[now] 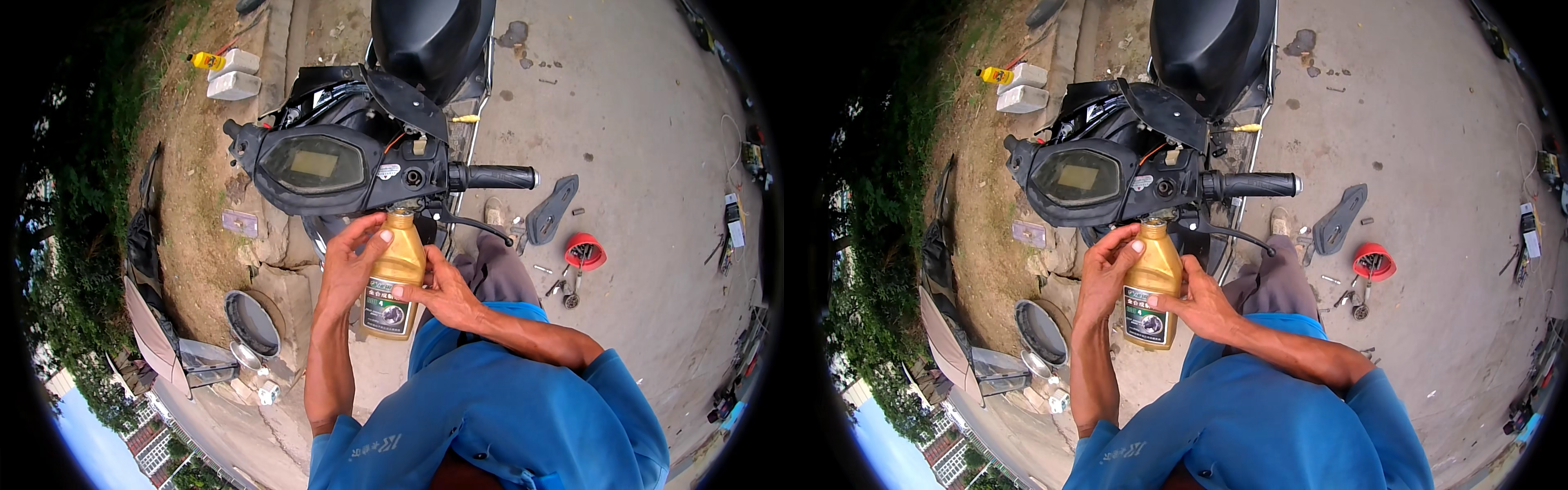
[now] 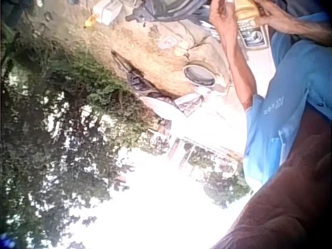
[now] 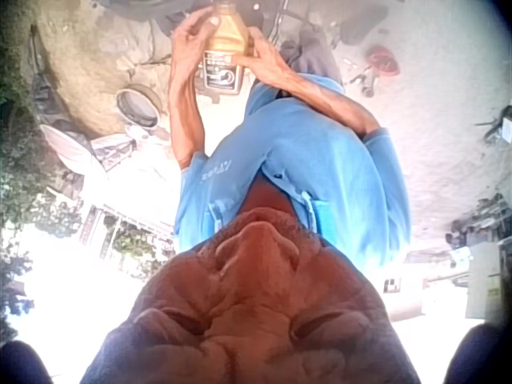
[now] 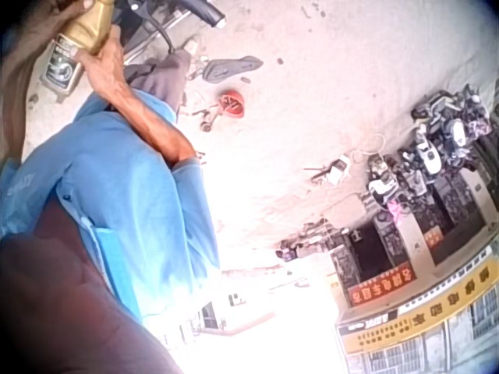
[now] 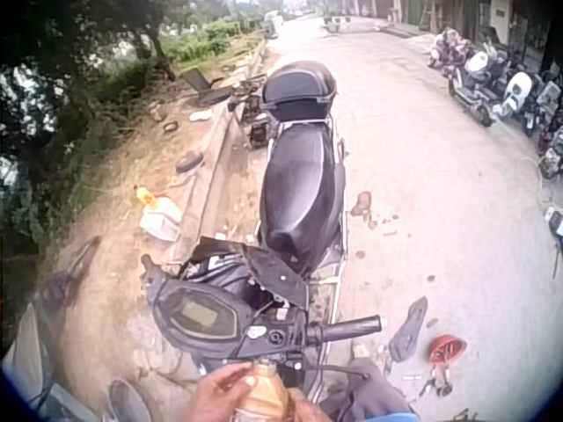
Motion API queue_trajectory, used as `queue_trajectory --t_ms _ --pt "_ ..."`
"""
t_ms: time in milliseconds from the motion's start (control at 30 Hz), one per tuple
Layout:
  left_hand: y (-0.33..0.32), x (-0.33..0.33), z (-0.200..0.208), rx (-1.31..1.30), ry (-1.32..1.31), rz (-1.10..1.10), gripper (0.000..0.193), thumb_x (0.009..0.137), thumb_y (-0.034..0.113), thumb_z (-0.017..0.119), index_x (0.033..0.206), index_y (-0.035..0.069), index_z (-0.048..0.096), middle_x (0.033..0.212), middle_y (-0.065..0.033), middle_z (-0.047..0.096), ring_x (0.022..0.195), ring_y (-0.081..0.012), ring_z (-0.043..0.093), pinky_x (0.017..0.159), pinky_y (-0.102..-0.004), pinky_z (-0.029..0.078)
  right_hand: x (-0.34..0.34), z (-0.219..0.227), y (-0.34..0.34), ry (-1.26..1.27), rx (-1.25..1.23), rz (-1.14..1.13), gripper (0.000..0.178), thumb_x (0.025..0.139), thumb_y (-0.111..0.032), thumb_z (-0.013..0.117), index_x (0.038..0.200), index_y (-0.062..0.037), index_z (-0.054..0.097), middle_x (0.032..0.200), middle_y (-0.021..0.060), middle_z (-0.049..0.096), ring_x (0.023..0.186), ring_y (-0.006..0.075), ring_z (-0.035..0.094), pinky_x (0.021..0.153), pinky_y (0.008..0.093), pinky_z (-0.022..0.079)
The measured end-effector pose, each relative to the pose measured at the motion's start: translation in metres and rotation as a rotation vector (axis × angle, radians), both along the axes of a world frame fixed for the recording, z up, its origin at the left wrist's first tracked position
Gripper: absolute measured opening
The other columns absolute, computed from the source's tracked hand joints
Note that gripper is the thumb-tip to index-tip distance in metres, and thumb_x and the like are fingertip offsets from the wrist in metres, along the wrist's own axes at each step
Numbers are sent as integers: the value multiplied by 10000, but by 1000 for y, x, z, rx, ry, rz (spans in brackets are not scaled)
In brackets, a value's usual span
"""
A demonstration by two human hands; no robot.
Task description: The person opens a bottle of oil, removes the seal, and then kneels to work on the rear brake assembly of a motorcycle by hand.
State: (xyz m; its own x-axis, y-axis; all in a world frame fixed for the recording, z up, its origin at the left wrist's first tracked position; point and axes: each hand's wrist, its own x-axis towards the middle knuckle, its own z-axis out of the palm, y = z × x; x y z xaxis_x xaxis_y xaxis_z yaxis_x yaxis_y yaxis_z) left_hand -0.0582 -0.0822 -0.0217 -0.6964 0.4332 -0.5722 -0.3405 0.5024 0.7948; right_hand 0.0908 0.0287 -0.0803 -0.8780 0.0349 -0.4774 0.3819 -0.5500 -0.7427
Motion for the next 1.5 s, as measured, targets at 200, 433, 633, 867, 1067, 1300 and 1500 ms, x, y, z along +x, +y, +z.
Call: queue_trajectory --t_ms 200,433,633,867,1067,1300,1500 --pt "-9 2 -2 56 -17 20 378 971 135 726 1304 -28 657 1265 -123 689 1177 -187 624 1025 -327 502 -4 6 6 -61 235 116 653 901 -203 814 1348 28 397 1274 208 621 1207 260 644 984 386 555" --pt "-39 15 -12 289 160 -64 384 950 178 747 1290 11 681 1252 -114 700 1223 -229 617 1093 -376 432 28 2 -6 106 702 -161 725 862 -256 845 1394 -5 421 1198 222 667 1118 340 683 967 407 533" --pt "-91 35 -32 280 97 -27 346 967 152 724 1281 12 685 1266 -95 699 1176 -188 635 1018 -342 485 84 12 -20 93 690 -495 692 848 -129 865 1374 -14 430 1278 145 630 1186 248 644 1028 392 518" --pt "-192 92 -66 332 4 213 347 996 193 683 1287 5 679 1233 -125 719 1231 -193 621 1083 -359 438 146 27 -35 122 781 -738 787 842 -86 862 1470 -30 391 1361 116 566 1255 229 578 1085 395 467" --pt "-266 146 -68 421 -175 537 346 1041 226 615 1318 21 647 1291 -110 686 1251 -210 618 1051 -363 456 187 40 -56 185 916 -833 739 893 -91 803 1495 -5 382 1430 157 525 1298 272 545 1119 431 439" --pt "-320 202 -48 515 -259 448 342 1023 200 645 1324 38 646 1302 -99 682 1281 -194 586 1081 -350 430 231 28 -110 234 1030 -810 657 929 -130 784 1482 -7 452 1381 135 593 1242 238 583 1097 421 461" --pt "-310 204 -10 678 -266 112 333 1004 177 669 1315 56 668 1346 -70 660 1292 -190 573 1117 -375 415 252 44 -168 172 986 -772 728 907 -120 796 1516 -14 411 1395 135 581 1234 242 586 1089 407 462"
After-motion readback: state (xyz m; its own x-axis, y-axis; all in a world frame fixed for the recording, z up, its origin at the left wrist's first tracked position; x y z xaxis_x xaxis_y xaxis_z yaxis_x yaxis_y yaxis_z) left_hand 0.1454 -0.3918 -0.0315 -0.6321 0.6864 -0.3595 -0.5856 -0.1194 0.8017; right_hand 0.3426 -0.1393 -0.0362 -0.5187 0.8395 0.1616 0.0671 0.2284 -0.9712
